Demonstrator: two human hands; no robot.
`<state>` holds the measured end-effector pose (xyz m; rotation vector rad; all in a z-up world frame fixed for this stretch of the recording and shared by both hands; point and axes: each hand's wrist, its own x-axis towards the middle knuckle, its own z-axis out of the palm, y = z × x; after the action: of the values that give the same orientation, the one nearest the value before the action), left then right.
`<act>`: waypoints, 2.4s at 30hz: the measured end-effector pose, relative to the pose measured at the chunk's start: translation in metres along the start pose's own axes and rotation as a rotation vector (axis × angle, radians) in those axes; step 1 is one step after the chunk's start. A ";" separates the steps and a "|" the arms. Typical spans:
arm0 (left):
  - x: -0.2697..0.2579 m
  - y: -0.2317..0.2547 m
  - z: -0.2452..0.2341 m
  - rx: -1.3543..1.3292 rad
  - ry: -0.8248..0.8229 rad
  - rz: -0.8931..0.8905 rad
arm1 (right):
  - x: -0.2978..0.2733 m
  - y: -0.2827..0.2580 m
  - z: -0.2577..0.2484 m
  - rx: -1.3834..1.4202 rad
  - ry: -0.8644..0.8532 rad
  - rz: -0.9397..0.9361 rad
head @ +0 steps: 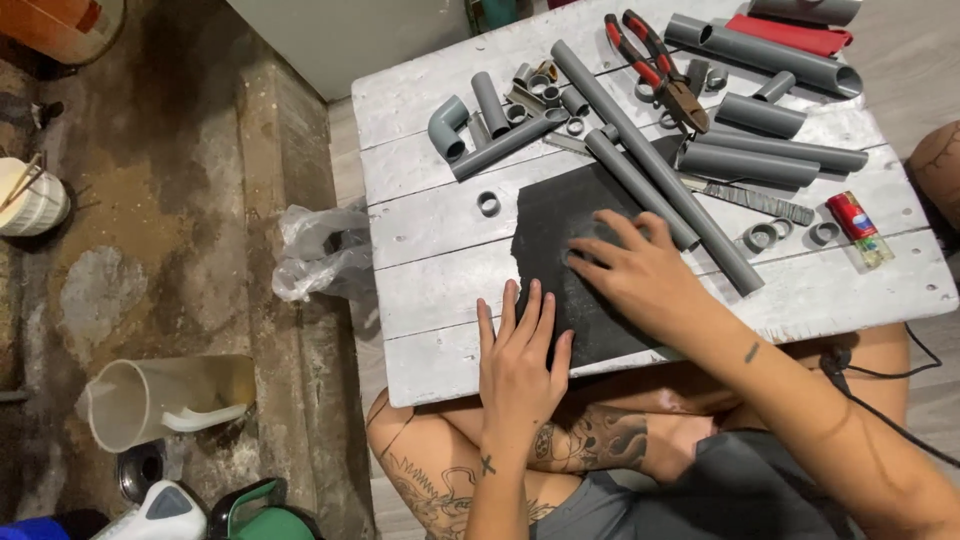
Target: The person is sanding a small PVC ring on a piece of sandpaper and then organizing and inspecting various PVC pipes and fittings on a white wooden surface.
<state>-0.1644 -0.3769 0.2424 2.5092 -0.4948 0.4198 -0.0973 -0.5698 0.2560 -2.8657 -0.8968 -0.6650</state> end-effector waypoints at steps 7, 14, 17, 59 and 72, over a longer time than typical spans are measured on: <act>0.000 0.002 0.000 0.009 -0.008 -0.016 | -0.015 0.003 -0.016 -0.021 0.090 -0.057; 0.000 0.003 -0.003 0.045 -0.026 -0.045 | -0.035 0.015 -0.031 -0.012 0.013 -0.075; 0.003 0.007 -0.006 0.063 -0.034 -0.031 | -0.068 0.027 -0.039 -0.028 -0.068 -0.055; 0.002 0.038 -0.020 -0.123 0.108 -0.358 | -0.115 0.008 -0.012 0.169 0.022 0.130; 0.007 0.028 -0.007 0.227 -0.231 -0.245 | -0.071 0.019 0.010 0.013 -0.037 0.147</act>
<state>-0.1714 -0.3967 0.2630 2.8122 -0.2292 0.0961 -0.1354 -0.6210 0.2177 -2.9057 -0.6826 -0.5914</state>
